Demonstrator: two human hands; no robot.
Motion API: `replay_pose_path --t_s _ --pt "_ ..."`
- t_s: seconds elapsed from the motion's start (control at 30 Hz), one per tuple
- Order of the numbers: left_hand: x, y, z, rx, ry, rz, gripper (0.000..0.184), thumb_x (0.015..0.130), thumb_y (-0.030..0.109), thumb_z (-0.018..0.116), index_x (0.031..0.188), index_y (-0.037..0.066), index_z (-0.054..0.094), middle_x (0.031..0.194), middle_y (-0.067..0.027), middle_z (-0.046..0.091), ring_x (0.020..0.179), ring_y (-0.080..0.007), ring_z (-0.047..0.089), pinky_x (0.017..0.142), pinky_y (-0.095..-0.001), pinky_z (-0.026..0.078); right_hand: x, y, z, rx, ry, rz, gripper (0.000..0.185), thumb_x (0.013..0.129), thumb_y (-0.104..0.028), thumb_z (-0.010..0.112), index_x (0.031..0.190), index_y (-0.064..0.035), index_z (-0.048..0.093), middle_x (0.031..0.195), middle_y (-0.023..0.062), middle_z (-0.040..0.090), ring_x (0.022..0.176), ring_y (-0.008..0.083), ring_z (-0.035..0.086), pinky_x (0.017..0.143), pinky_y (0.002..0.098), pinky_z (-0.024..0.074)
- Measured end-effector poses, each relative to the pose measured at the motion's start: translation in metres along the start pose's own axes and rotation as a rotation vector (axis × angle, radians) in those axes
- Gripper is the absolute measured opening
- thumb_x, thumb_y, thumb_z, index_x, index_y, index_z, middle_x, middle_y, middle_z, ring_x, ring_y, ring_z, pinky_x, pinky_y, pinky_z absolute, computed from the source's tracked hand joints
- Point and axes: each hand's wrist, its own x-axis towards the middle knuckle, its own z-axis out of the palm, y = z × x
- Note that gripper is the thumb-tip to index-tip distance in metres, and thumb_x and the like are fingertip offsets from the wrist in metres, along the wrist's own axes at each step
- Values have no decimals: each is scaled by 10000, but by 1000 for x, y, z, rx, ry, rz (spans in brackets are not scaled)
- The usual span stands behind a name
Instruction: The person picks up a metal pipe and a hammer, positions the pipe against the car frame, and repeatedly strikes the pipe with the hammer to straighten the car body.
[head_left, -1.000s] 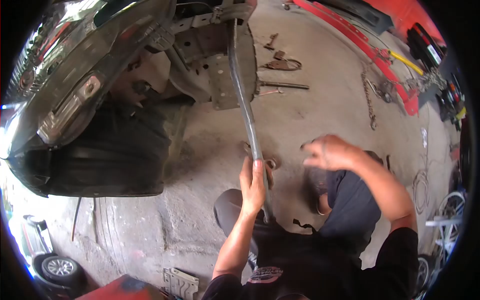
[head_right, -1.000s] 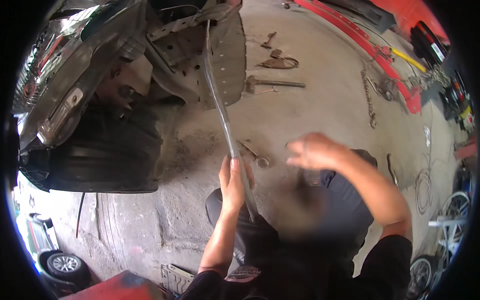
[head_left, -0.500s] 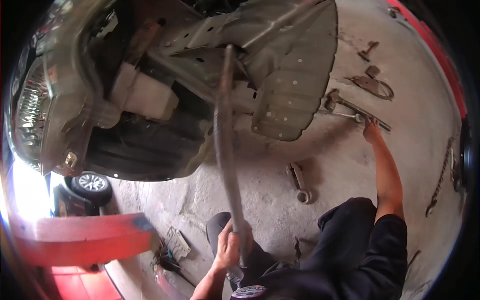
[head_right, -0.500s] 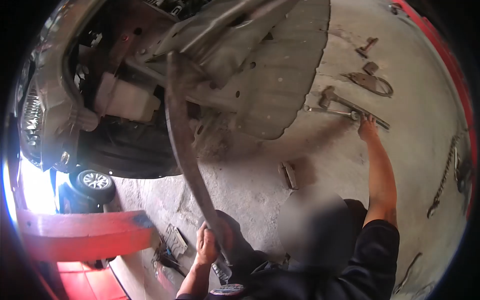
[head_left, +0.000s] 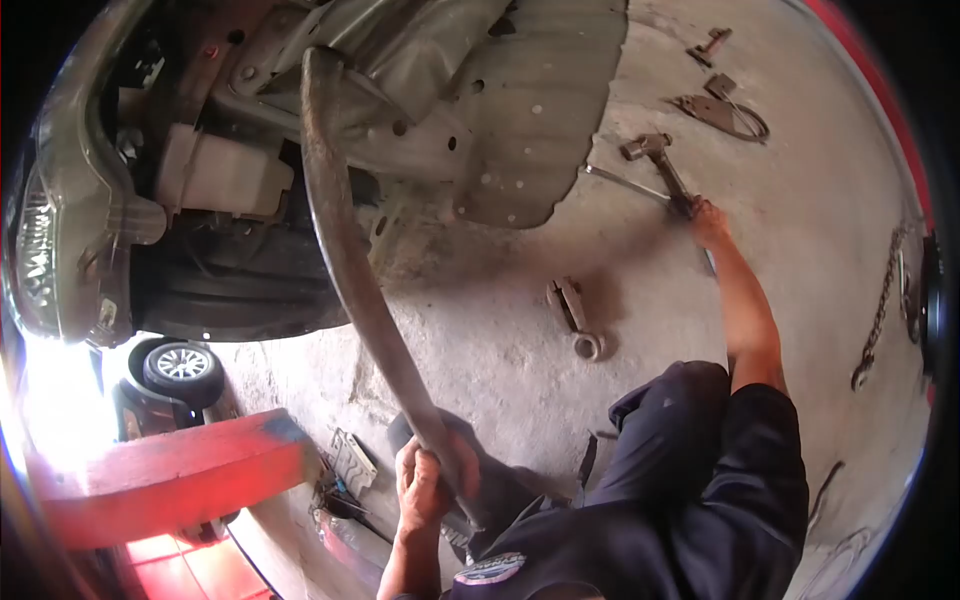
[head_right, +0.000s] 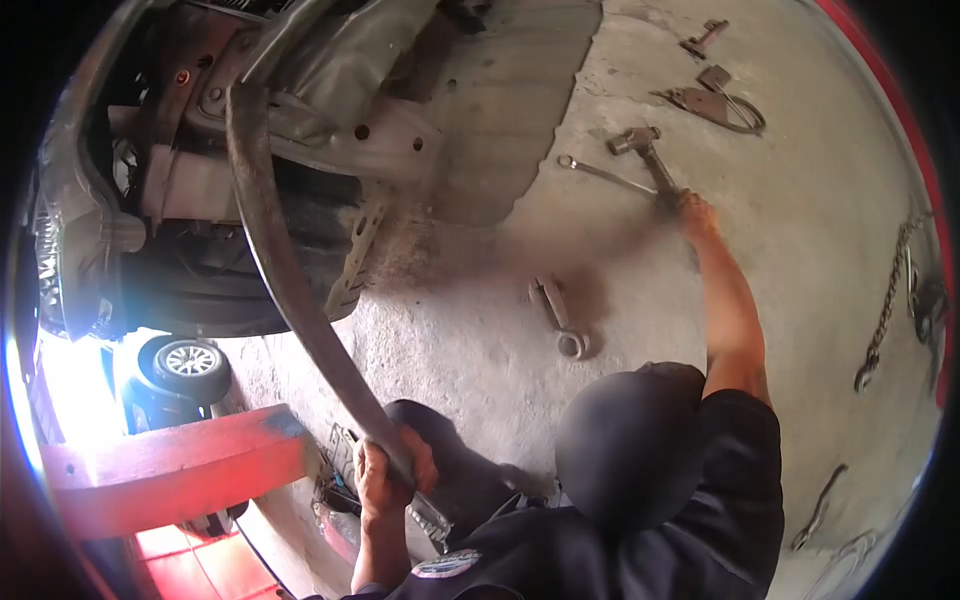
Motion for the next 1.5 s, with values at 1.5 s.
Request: replay_pose_path --t_s 1.5 --pt "29 -1 -1 -84 -244 60 500 1045 528 373 937 52 482 645 -64 492 422 -154 462 365 -288 388 -397 -230 -437 820 430 -186 320 950 -257 661 897 -17 457 632 170 604 581 365 603 552 433 458"
